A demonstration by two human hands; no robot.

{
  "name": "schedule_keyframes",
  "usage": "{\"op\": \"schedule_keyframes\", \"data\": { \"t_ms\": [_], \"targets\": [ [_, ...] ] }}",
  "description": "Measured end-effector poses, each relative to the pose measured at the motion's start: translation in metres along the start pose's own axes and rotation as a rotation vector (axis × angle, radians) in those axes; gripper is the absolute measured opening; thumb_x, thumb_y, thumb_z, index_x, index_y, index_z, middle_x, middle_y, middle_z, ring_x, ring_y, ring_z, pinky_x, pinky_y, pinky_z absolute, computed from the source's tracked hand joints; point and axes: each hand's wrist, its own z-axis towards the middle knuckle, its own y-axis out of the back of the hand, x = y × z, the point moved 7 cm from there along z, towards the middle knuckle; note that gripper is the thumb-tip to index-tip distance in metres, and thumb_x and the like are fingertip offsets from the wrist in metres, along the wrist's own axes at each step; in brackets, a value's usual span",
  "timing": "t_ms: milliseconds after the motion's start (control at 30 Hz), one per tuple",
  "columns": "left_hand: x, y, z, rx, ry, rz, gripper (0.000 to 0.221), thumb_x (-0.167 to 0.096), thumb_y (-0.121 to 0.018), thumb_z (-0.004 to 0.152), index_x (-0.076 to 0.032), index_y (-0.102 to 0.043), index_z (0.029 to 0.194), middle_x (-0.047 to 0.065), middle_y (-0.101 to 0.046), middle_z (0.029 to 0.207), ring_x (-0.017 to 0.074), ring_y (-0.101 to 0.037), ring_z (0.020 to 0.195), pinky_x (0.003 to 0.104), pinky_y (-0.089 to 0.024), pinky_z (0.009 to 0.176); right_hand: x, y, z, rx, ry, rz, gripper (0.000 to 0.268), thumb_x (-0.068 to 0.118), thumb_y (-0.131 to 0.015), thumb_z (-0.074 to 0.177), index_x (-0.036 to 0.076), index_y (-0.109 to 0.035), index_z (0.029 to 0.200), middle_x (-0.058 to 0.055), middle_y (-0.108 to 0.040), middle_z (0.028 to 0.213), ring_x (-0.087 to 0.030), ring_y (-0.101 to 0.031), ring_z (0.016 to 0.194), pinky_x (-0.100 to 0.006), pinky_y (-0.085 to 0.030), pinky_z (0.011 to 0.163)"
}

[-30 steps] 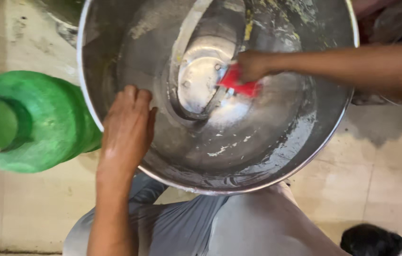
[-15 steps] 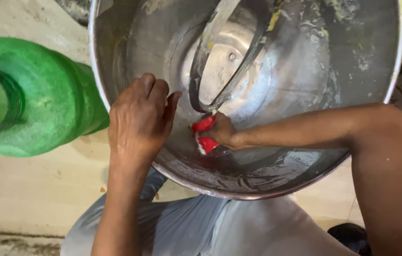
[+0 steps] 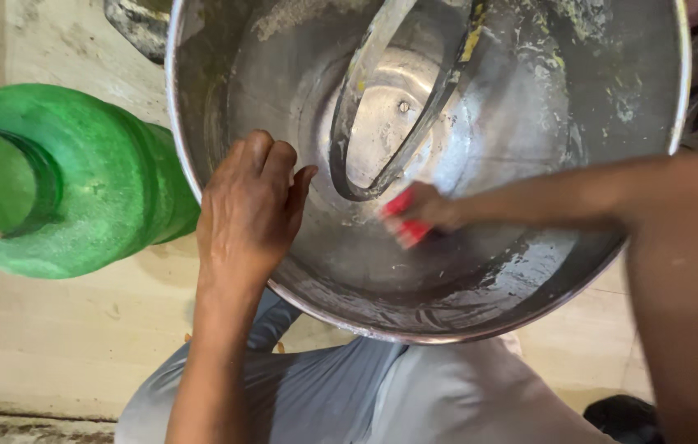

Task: The person cleans out a large metal mixing bowl with a scraper and by hand, then spreads a large piece of dough across a table, applies a substance to it by hand, and folds it.

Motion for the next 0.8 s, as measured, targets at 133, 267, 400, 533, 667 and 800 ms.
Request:
{"op": "schedule_keyframes", "data": {
  "t_ms": [133, 267, 400, 533, 667, 800],
  "targets": [
    [-0.005, 0.005, 0.005, -0.002, -0.014, -0.014, 0.023, -0.018, -0.077, 0.094, -0.003, -0.059, 0.094, 0.014, -0.054, 0.093, 0.0356, -0.059, 0.089, 0.048, -0.048, 0.077, -0.022, -0.064, 0.010, -0.114, -0.081, -0.113, 0.050, 0.010, -0.084, 0.076, -0.003, -0.066, 0.120, -0.014, -0.076, 0.103, -0.024, -0.075, 0.089, -0.039, -0.064, 0.078],
    [-0.004, 0.003, 0.005, 0.021, 0.004, -0.038, 0.022, -0.018, -0.077, 0.094, -0.003, -0.061, 0.094, 0.013, -0.055, 0.091, 0.0347, -0.060, 0.088, 0.047, -0.048, 0.076, -0.012, -0.025, -0.024, -0.068, -0.165, -0.253, 0.053, 0.006, -0.087, 0.075, 0.002, -0.059, 0.120, -0.014, -0.076, 0.106, -0.022, -0.076, 0.094, -0.035, -0.063, 0.085],
    [-0.005, 0.001, 0.005, 0.042, 0.006, -0.005, 0.022, -0.019, -0.077, 0.094, -0.003, -0.062, 0.093, 0.013, -0.057, 0.090, 0.0339, -0.061, 0.086, 0.047, -0.049, 0.075, 0.045, 0.068, -0.018, -0.162, -0.141, -0.721, 0.040, 0.021, -0.084, 0.074, -0.004, -0.080, 0.105, -0.020, -0.077, 0.094, -0.029, -0.069, 0.081, -0.045, -0.055, 0.072],
    [-0.005, -0.001, 0.002, 0.040, 0.008, 0.001, 0.022, -0.019, -0.077, 0.095, -0.002, -0.062, 0.093, 0.012, -0.057, 0.090, 0.0339, -0.061, 0.086, 0.047, -0.048, 0.075, 0.155, 0.137, 0.035, -0.446, 0.105, -1.660, 0.055, 0.033, -0.093, 0.067, 0.000, -0.073, 0.107, -0.022, -0.075, 0.100, -0.036, -0.073, 0.092, -0.045, -0.059, 0.077],
    [-0.006, 0.002, 0.002, 0.027, 0.000, 0.011, 0.020, -0.018, -0.076, 0.094, -0.003, -0.062, 0.093, 0.013, -0.057, 0.090, 0.0342, -0.061, 0.087, 0.047, -0.049, 0.076, 0.168, 0.149, 0.106, -0.228, -0.254, -1.918, 0.028, 0.028, -0.085, 0.074, 0.003, -0.083, 0.087, -0.016, -0.083, 0.100, -0.030, -0.078, 0.090, -0.045, -0.059, 0.075],
    [-0.005, 0.004, 0.002, 0.008, 0.013, -0.002, 0.020, -0.015, -0.076, 0.092, -0.003, -0.061, 0.090, 0.013, -0.057, 0.091, 0.0349, -0.061, 0.087, 0.048, -0.049, 0.075, 0.103, 0.095, 0.138, -0.087, -0.355, -1.370, 0.034, 0.022, -0.088, 0.072, 0.008, -0.081, 0.102, -0.013, -0.080, 0.101, -0.028, -0.076, 0.090, -0.047, -0.059, 0.078]
  ]
}}
